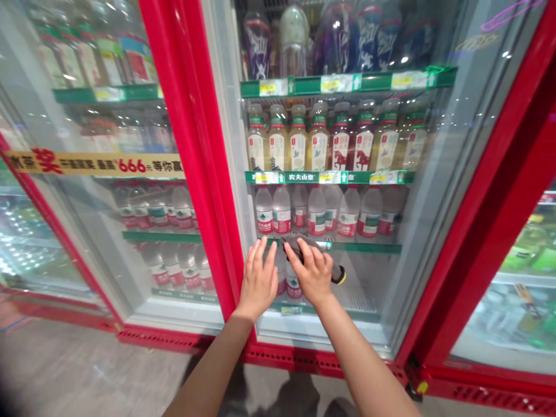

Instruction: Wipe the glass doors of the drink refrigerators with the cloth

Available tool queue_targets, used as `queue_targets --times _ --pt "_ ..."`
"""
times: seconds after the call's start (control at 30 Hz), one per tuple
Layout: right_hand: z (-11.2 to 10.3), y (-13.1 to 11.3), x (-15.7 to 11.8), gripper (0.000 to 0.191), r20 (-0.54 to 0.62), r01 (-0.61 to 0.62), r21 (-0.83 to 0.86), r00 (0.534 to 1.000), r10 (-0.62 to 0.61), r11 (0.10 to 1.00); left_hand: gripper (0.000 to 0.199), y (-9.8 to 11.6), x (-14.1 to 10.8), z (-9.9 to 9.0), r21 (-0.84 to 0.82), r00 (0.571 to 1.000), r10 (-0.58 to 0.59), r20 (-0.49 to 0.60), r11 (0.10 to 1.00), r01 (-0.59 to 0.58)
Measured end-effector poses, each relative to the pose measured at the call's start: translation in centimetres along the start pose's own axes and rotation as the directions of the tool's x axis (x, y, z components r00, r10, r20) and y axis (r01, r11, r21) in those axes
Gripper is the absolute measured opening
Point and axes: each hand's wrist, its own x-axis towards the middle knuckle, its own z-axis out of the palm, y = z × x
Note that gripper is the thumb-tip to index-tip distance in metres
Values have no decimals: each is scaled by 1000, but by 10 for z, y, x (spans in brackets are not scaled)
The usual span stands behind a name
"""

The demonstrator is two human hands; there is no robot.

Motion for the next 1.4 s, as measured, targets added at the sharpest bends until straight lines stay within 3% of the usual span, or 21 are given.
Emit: queue_targets --times 0.1,0.23,0.37,0.47,0.57,0.67,0.8,0.9,1.0,1.13,1.27,1.33,1.4 --pt "2 13 13 52 14 64 19 998 -64 998 80 8 8 5 41 999 1 43 999 -3" --pt "0 43 37 55 -8 -72 -11 997 71 997 87 18 25 16 72 998 -9 62 997 5" --pt "-11 53 5 61 -18 -238 -61 971 237 969 93 27 31 25 97 998 -35 51 995 30" --pt "-13 51 -11 61 60 -87 -37 994 90 995 93 32 34 27 91 996 56 72 994 -63" --pt "-12 67 7 59 98 5 -14 995 -3 1000 91 37 40 31 87 988 134 74 986 -141" --pt "-16 94 23 62 58 -151 -50 986 154 987 91 41 46 36 92 990 134 54 986 -138" --pt "-25 103 -6 62 7 -325 -112 945 328 939 97 48 47 43 91 993 101 67 990 -107" --pt "-26 90 -24 59 36 -230 -117 971 235 966 103 54 47 42 84 995 56 85 994 -63" --pt "-22 96 -3 56 64 -115 -85 991 121 990 108 61 51 39 72 995 59 79 995 -64" --pt "-29 133 29 58 26 -277 -120 959 282 953 108 76 62 39 28 983 174 63 984 -176" --pt "-42 145 1 57 -40 -422 -164 906 421 892 108 95 73 42 10 973 221 67 975 -222" --pt "-45 142 -11 58 -3 -383 -163 922 387 909 107 103 78 43 5 965 250 82 968 -252" --pt "-46 144 -6 59 76 -302 -140 946 315 943 107 110 84 44 -3 959 267 96 963 -268"
